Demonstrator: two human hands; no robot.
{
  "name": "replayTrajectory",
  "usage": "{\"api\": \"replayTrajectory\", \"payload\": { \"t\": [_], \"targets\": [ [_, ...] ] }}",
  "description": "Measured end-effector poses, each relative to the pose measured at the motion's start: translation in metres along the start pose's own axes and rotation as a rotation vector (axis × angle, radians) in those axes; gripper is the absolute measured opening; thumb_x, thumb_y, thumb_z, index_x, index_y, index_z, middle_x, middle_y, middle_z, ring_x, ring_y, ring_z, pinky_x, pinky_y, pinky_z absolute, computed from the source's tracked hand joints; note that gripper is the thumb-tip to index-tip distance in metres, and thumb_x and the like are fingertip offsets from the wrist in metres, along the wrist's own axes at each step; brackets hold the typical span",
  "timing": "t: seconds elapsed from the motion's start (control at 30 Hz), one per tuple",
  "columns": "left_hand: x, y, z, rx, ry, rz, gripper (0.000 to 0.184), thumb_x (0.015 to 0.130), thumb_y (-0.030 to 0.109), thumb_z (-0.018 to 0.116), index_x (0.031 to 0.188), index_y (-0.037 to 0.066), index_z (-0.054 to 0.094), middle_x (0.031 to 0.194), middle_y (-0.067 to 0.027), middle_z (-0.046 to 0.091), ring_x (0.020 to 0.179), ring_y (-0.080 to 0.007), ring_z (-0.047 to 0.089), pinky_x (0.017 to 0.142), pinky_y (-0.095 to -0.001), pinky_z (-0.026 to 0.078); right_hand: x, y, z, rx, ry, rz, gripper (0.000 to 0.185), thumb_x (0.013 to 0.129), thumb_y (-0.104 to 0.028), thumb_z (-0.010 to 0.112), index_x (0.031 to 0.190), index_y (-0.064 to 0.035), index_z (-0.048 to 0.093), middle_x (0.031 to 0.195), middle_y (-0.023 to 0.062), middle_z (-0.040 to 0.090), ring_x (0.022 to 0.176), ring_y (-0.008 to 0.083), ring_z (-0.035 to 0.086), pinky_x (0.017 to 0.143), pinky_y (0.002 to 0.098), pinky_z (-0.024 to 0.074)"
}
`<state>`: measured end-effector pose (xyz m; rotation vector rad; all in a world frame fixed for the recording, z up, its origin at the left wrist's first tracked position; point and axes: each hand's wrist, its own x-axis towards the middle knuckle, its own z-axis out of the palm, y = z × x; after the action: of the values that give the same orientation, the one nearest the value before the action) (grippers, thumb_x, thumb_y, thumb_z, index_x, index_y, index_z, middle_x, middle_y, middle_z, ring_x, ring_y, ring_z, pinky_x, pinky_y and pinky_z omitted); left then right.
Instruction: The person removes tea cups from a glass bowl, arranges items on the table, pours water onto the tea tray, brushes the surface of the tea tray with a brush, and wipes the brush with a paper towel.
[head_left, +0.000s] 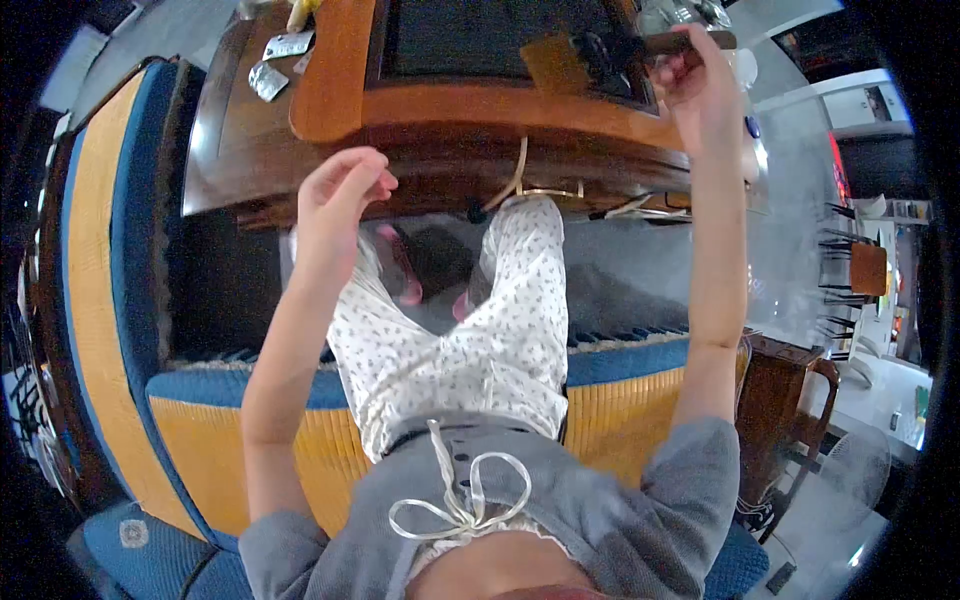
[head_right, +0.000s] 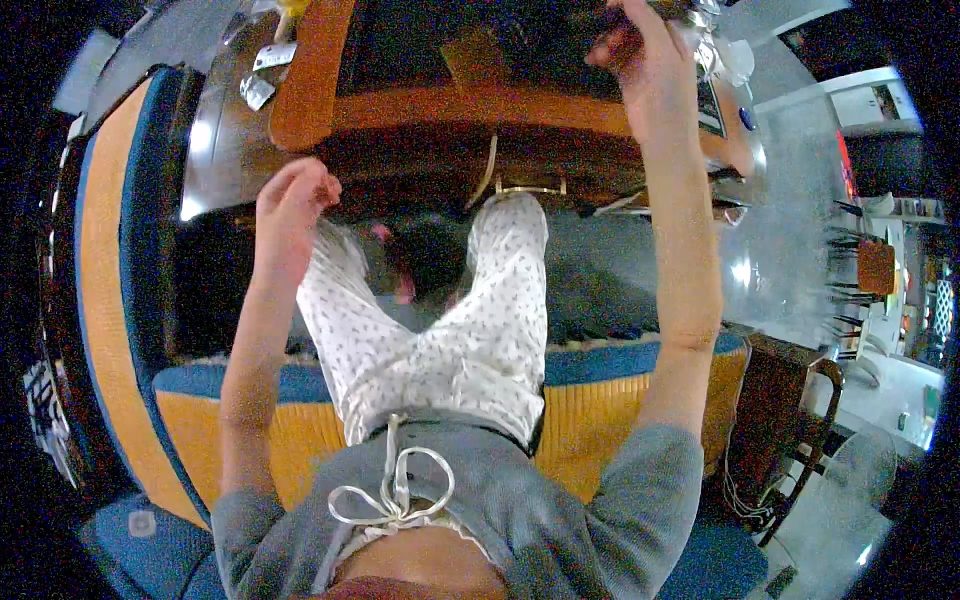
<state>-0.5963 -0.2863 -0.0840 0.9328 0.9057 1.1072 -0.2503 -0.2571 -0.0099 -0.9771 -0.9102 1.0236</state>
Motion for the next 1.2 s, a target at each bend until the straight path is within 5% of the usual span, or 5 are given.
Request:
{"api": "replayTrajectory", "payload": {
  "t": [0.43,0.6,0.8,1.0,1.2],
  "targets": [
    [0.122,0.039,0.028,-0.078,0.081,-0.231,0.011,0.085,0.012,0.052,0.083,0.002,0.056,0.074,-0.0033,0.054,0.071,-0.0132,0.052,0.067,-0.0271,0.043,0.115,0.032,0.027,0.052,0.201,0.205,0.014,0.082,-0.015,0.056,0.091,-0.0053,0.053,0.068,0.0046,0.053,0.058,0.0166,0.056,0.052,0.0315,0.0493],
    [0.12,0.128,0.026,0.007,0.211,-0.247,0.011,0.083,0.012,0.056,0.084,0.001,0.058,0.073,-0.0032,0.056,0.071,-0.0116,0.054,0.067,-0.0247,0.043,0.114,-0.024,0.043,-0.294,0.257,0.263,0.013,0.084,-0.014,0.054,0.093,-0.0049,0.051,0.071,0.0057,0.056,0.059,0.0143,0.057,0.052,0.027,0.0499],
    [0.115,0.207,0.047,0.009,0.219,-0.265,0.01,0.084,0.013,0.055,0.085,0.003,0.056,0.078,-0.0025,0.054,0.072,-0.0127,0.053,0.066,-0.0255,0.043,0.085,-0.081,0.064,-0.192,0.402,0.43,0.021,0.084,-0.021,0.057,0.094,-0.0037,0.053,0.071,0.0083,0.058,0.057,0.0129,0.057,0.052,0.0239,0.0475],
    [0.134,0.221,0.037,-0.135,0.169,-0.26,0.011,0.085,0.014,0.054,0.087,0.003,0.057,0.076,-0.0022,0.055,0.072,-0.0124,0.054,0.067,-0.0263,0.043,0.042,-0.087,0.097,-0.234,0.668,0.404,0.014,0.081,-0.014,0.058,0.078,-0.0025,0.05,0.062,0.0053,0.056,0.052,0.0108,0.055,0.048,0.0214,0.0459],
    [0.175,0.217,-0.003,-0.001,0.192,-0.223,0.01,0.084,0.014,0.054,0.085,0.004,0.057,0.077,-0.0009,0.054,0.073,-0.0116,0.052,0.066,-0.0256,0.041,0.039,-0.096,0.073,-0.209,0.568,0.59,0.017,0.083,-0.013,0.052,0.095,-0.0001,0.051,0.081,0.012,0.062,0.062,0.0152,0.06,0.053,0.0254,0.0488]
  ]
}}
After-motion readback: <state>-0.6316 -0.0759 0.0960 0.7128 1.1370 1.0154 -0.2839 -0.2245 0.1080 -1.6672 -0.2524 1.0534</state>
